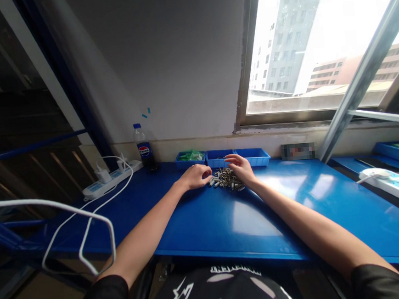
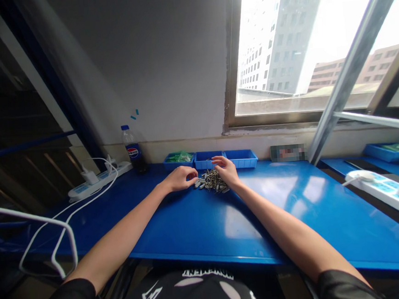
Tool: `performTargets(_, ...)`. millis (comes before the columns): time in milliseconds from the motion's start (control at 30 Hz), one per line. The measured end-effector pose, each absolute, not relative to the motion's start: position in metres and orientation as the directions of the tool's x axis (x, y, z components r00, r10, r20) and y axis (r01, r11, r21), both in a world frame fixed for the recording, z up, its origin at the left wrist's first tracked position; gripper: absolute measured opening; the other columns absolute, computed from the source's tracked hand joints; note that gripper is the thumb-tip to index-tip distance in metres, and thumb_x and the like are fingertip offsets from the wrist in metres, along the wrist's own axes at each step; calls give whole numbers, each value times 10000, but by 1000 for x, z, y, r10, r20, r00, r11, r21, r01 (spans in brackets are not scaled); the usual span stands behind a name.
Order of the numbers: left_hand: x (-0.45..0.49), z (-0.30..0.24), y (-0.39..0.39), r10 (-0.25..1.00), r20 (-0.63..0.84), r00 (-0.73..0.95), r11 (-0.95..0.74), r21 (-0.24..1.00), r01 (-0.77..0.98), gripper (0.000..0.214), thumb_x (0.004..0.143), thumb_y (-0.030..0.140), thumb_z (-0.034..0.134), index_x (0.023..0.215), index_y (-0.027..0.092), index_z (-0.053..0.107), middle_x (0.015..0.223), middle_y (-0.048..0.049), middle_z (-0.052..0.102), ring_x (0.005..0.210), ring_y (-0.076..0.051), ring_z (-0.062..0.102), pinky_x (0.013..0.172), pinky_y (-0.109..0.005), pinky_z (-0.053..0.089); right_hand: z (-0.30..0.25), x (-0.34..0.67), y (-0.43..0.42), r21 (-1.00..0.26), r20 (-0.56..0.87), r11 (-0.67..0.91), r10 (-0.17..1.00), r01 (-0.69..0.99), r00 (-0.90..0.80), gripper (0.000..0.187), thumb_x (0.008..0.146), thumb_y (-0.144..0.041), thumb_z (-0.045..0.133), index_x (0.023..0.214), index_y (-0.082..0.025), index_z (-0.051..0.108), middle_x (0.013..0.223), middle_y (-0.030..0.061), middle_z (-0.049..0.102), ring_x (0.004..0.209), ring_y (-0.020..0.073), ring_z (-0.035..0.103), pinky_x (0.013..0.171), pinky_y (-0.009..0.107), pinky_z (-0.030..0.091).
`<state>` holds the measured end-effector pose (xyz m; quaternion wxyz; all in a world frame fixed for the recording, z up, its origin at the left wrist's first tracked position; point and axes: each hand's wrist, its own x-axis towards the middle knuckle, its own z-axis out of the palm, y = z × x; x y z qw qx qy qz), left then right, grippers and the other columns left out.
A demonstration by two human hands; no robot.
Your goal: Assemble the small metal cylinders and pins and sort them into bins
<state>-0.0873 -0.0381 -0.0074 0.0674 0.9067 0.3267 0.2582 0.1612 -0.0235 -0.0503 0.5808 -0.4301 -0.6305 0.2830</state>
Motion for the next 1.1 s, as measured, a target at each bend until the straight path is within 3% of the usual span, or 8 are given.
performTargets(167,-87,-9,-37,622,380,684,-783,324,531,135,809,295,716,872,184,761,819,-62,751,712,-184,682,659,-248,501,-50,163,-26,-810,538,474,835,346,114,315,774,-240,556,1018,-227,756,958,50,789,906,242,723,721,336,514)
performTargets(333,-90,-14,-30,658,355,664,-748,411,521,120,748,213,727,859,190,765,795,-52,751,723,-184,703,665,-235,525,-50,164,-28,-803,545,476,830,359,119,289,768,-233,551,968,-228,758,919,40,790,880,243,725,719,340,511)
performTargets(500,-93,-17,-25,689,319,651,-714,450,536,113,780,247,732,877,188,725,786,-42,736,700,-174,687,642,-234,517,-48,162,-30,-809,540,475,833,347,120,282,775,-230,552,964,-231,760,894,33,788,849,237,722,716,337,516)
performTargets(633,-90,-21,-19,718,390,577,-687,529,498,123,799,241,729,887,183,667,807,-34,723,702,-160,677,660,-242,534,-44,160,-34,-803,547,485,830,347,106,263,799,-243,561,968,-233,763,888,31,789,820,224,715,700,328,508)
performTargets(800,-79,-25,-15,774,492,399,-611,744,270,268,767,306,802,927,174,632,867,-45,726,794,-175,726,779,-299,600,-39,156,-41,-814,506,485,863,320,-23,273,837,-368,661,1038,-220,774,807,31,772,733,212,690,675,319,497)
performTargets(967,-71,-21,-23,781,510,361,-597,780,188,365,725,368,864,924,171,629,883,-53,730,818,-188,733,818,-339,621,-38,148,-47,-878,417,453,882,152,-220,419,840,-501,728,1121,-192,765,785,53,770,756,224,712,699,318,521)
performTargets(1100,-65,-22,-29,787,499,363,-580,798,161,369,730,387,864,917,168,633,876,-55,735,817,-195,739,817,-346,628,-36,144,-50,-897,406,437,873,65,-271,434,804,-522,770,1082,-189,776,775,46,762,701,200,688,691,311,526)
